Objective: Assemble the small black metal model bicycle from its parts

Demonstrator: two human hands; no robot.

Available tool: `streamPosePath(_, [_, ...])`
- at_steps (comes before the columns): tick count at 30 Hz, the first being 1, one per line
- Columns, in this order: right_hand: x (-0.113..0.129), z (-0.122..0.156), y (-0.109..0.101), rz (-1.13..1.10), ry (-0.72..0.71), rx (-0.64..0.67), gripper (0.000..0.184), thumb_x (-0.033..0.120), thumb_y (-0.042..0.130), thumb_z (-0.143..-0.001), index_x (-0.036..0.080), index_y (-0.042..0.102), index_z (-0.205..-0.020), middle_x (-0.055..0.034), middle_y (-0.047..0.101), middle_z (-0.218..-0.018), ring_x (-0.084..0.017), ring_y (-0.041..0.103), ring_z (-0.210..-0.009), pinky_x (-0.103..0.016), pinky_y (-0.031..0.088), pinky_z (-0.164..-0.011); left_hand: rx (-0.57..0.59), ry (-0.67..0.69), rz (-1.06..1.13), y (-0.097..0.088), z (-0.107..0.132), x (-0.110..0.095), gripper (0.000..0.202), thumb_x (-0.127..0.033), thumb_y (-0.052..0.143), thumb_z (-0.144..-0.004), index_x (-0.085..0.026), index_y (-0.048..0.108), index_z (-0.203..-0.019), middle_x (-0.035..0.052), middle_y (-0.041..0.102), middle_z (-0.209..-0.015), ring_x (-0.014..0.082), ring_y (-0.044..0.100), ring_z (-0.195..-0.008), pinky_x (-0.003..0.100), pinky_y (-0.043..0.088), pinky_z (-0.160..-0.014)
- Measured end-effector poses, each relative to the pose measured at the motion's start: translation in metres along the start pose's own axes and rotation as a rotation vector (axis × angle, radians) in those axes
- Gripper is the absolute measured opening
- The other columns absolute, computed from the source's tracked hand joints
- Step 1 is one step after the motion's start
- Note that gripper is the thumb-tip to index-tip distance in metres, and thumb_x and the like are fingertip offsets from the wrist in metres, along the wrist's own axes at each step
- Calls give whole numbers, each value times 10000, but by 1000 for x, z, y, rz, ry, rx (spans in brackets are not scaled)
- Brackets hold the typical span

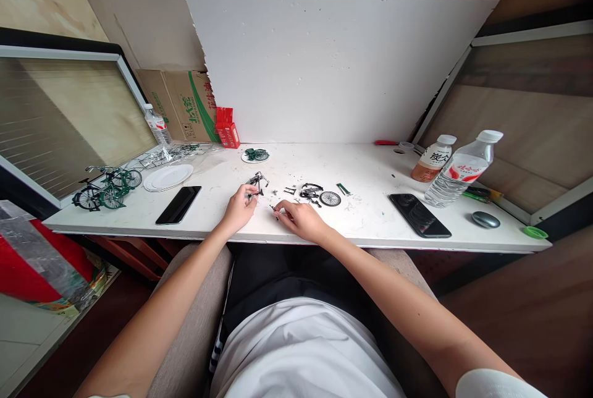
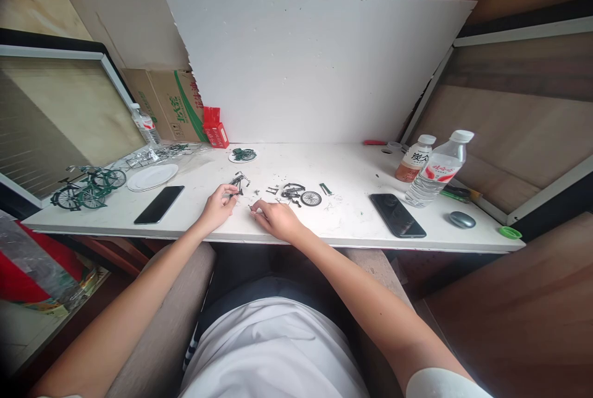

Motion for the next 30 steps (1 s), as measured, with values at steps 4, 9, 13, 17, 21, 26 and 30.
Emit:
streamPosePath(4, [0, 0, 1, 7, 4, 6, 254, 400, 513, -1106, 211, 658, -1193, -19, 719, -766, -149, 585, -606, -253, 370, -647, 0, 8, -8, 0, 1, -2, 220, -253, 619, -929, -221, 619, -1147, 122, 693, -1282, 195, 693, -887, 319, 571, -723])
streamPosePath(9, [-1, 0, 1, 12, 2, 5, 248, 396, 512, -1105, 215, 657, -1193, -18, 717, -762, -153, 590, -612, -254, 371, -652, 9, 17, -19, 0, 1, -2, 204, -252, 616, -933, -219, 623, -1135, 117, 701, -1270, 155, 643, -727, 330, 564, -698])
streamPosePath(13, [0, 0, 1, 17, 4, 6, 239, 388, 522, -1102, 215, 660, -1194, -18, 721, -769, -151, 586, -605, -255, 370, -648, 6, 30, -19, 0, 0, -2, 201, -254, 621, -928, -219, 627, -1126, 109, 710, -1252, 150, 631, -715, 316, 557, -691])
streamPosePath(17, [0, 0, 1, 10, 0, 6, 225, 377, 537, -1097, 215, 661, -1193, -16, 714, -762, -150, 583, -603, -256, 369, -649, 12, 31, -29, 1, 1, -2, 199, -259, 625, -928, -226, 629, -1124, 99, 716, -1249, 138, 607, -667, 308, 547, -669])
streamPosePath(21, [0, 0, 2, 12, 0, 13, 234, 375, 525, -1100, 213, 665, -1194, -16, 711, -752, -150, 572, -599, -256, 360, -649, 19, 27, -54, 1, 0, 1, 200, -254, 628, -929, -232, 630, -1128, 96, 720, -1253, 137, 607, -644, 315, 535, -656])
streamPosePath(26, [2, 0, 1, 5, -9, 17, 218, 358, 524, -1099, 216, 661, -1193, -9, 702, -742, -150, 565, -597, -258, 349, -651, 15, 68, -72, 2, -1, 2, 200, -238, 637, -925, -232, 634, -1125, 97, 729, -1235, 196, 696, -867, 347, 557, -795])
streamPosePath(30, [2, 0, 1, 17, -10, 14, 215, 361, 519, -1100, 220, 658, -1185, -2, 690, -724, -151, 558, -592, -258, 341, -644, 13, 75, -76, 2, -2, 5, 202, -229, 644, -920, -234, 634, -1121, 97, 730, -1228, 212, 710, -939, 359, 566, -838])
Point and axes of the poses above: each hand's wrist, its own z-axis away from the middle knuckle, its own y-axis out of the palm, x = y × z, the point moved 9 cm from there along -z, towards the middle knuckle
